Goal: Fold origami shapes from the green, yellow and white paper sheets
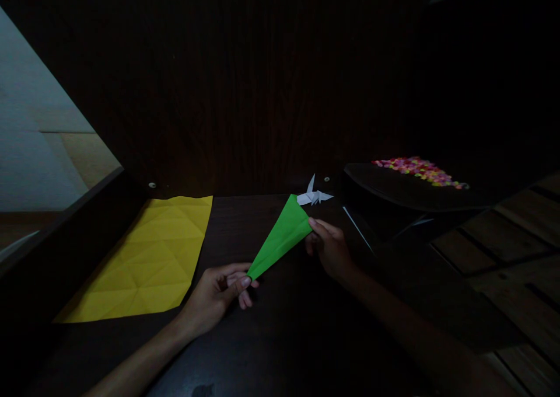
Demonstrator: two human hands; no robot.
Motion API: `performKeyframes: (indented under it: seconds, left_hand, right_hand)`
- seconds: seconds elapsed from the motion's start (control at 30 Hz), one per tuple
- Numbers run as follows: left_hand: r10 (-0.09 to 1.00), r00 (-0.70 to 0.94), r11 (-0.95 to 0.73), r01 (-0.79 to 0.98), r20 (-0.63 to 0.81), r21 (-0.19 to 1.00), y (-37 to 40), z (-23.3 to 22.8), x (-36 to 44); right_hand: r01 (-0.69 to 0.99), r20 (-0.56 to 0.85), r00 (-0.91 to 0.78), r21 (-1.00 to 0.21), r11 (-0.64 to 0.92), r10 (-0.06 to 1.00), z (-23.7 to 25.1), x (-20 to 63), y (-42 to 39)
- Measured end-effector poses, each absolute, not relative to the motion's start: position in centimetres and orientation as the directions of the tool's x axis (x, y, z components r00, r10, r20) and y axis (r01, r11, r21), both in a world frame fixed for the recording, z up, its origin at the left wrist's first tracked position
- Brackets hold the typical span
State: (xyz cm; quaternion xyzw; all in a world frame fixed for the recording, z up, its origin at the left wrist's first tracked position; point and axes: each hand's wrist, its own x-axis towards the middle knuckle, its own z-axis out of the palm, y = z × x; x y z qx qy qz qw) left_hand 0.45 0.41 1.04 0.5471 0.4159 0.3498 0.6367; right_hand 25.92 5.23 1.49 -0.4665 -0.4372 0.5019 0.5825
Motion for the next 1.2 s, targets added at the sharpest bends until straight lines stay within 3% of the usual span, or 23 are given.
performKeyframes:
  seconds: [0.33, 0.87, 1.2]
  left_hand:
    - [0.899, 0.413, 0.087, 0.165, -0.149, 0.982, 0.8, 1.8, -0.4]
    - [0.949, 0.309, -0.017, 0.261, -0.067, 0.965, 1.1, 2.4, -0.8]
    - [0.951, 0.304, -0.027, 0.279, -0.061, 0.960, 0.9, 2.5, -0.7]
  right_hand:
    - [-0.204, -0.063, 0.006, -0.977, -0.061, 0.998, 1.5, 26.3, 5.4]
    - [-0.101, -0.053, -0.080, -0.993, -0.061, 0.995, 0.6, 26.3, 5.6]
    - [-0.138, -0.034, -0.119, -0.989, -0.051, 0.992, 0.2, 26.4, 5.6]
